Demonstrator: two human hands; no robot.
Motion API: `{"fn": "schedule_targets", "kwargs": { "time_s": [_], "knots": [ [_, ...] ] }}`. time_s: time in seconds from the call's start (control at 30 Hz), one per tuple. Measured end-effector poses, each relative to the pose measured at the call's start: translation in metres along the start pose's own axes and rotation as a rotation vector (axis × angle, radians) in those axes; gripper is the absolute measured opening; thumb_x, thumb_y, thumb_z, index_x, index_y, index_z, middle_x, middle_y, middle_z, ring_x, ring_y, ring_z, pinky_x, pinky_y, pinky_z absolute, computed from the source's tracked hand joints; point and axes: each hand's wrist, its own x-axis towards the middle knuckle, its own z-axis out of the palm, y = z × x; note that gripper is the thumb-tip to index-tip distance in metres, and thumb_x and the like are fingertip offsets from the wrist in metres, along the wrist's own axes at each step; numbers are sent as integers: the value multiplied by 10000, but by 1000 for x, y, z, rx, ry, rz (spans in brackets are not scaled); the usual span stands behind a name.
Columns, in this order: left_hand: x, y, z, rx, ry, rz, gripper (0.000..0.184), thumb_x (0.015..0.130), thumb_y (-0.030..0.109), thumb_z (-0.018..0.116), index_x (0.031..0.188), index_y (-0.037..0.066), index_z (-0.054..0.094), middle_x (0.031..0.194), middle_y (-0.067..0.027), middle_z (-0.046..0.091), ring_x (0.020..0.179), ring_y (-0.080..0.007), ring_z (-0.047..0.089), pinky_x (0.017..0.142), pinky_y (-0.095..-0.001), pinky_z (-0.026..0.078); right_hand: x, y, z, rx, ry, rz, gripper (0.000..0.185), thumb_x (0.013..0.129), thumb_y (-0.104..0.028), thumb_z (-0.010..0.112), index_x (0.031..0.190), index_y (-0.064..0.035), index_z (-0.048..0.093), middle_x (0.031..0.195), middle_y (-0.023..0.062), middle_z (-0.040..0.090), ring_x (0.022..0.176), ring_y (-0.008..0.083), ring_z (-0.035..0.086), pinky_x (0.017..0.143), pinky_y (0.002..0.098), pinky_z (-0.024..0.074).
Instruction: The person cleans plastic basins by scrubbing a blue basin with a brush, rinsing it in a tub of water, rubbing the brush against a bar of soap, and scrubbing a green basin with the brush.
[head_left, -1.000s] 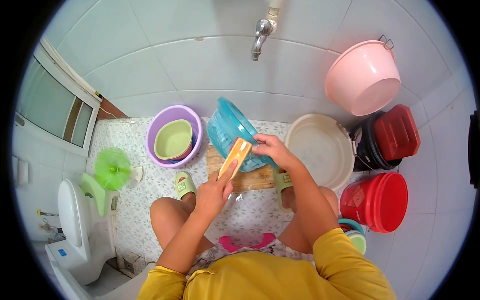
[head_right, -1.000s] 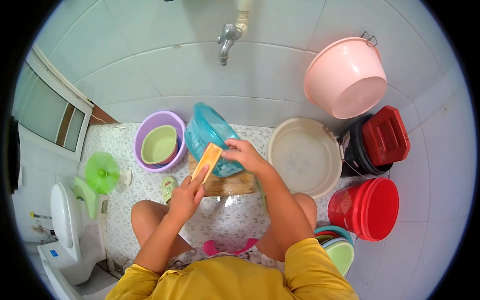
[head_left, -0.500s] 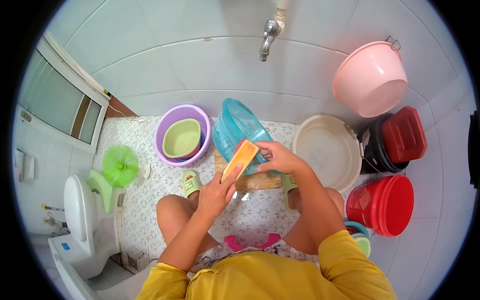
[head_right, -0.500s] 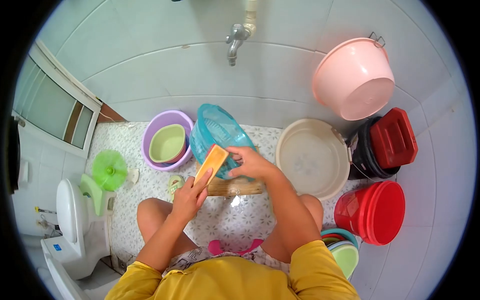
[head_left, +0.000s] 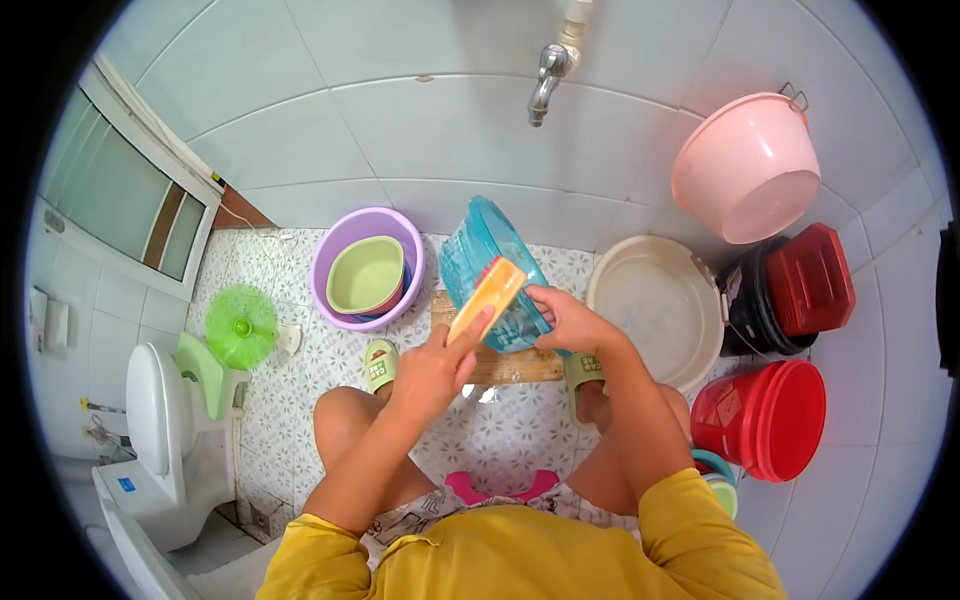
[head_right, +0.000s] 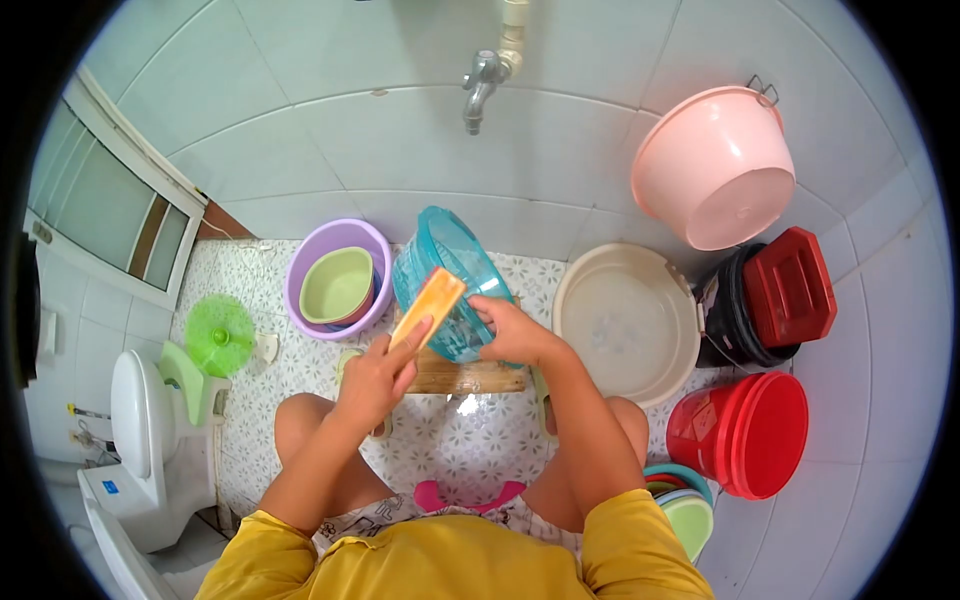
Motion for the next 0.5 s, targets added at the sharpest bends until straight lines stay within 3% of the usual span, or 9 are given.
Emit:
{"fn": "schedule_targets", "kwargs": {
  "time_s": [0.17, 0.2, 0.27, 0.37, 0.5],
  "knots": [
    [-6, 9, 0, 6, -31, 23, 655, 777, 167, 615, 1363, 322, 366, 766, -96, 496, 485, -261, 544, 442, -374, 481, 3, 1, 10, -70, 165, -96, 602, 673, 64, 599, 1250, -27, 451, 1108, 58, 576, 970, 127, 555, 858, 265, 438],
    [-5, 8, -1, 7, -35, 33, 650, 779, 174, 615, 1363, 320, 368, 772, -103, 497, 490, -267, 549, 445, -378, 483, 4, -2, 6, -76, 158, -97, 602, 673, 64, 599, 1250, -27, 451, 1108, 58, 576, 970, 127, 555, 858, 265, 438],
    [2, -1, 0, -8, 2, -20, 656, 780, 177, 617, 1366, 323, 360, 774, -109, 500, 492, -274, 552, 447, -384, 484, 1, -10, -4, -58, -40, 130, 565, 683, 47, 618, 1224, -11, 469, 1097, 81, 589, 1007, 155, 549, 874, 290, 433],
    [12, -11, -4, -41, 46, -67, 664, 783, 183, 617, 1372, 329, 344, 777, -118, 503, 495, -287, 556, 449, -394, 487, -2, -17, 0, -39, -113, 210, 518, 693, 50, 618, 1193, -10, 496, 1094, 77, 591, 1010, 155, 548, 878, 299, 434],
    [3, -6, -4, -31, -20, -76, 677, 790, 187, 612, 1380, 342, 319, 776, -120, 505, 491, -294, 557, 449, -399, 489, -1, -11, 13, 56, -59, 61, 481, 720, 53, 603, 1188, -15, 513, 1074, 37, 591, 992, 129, 537, 895, 291, 425]
  ]
}}
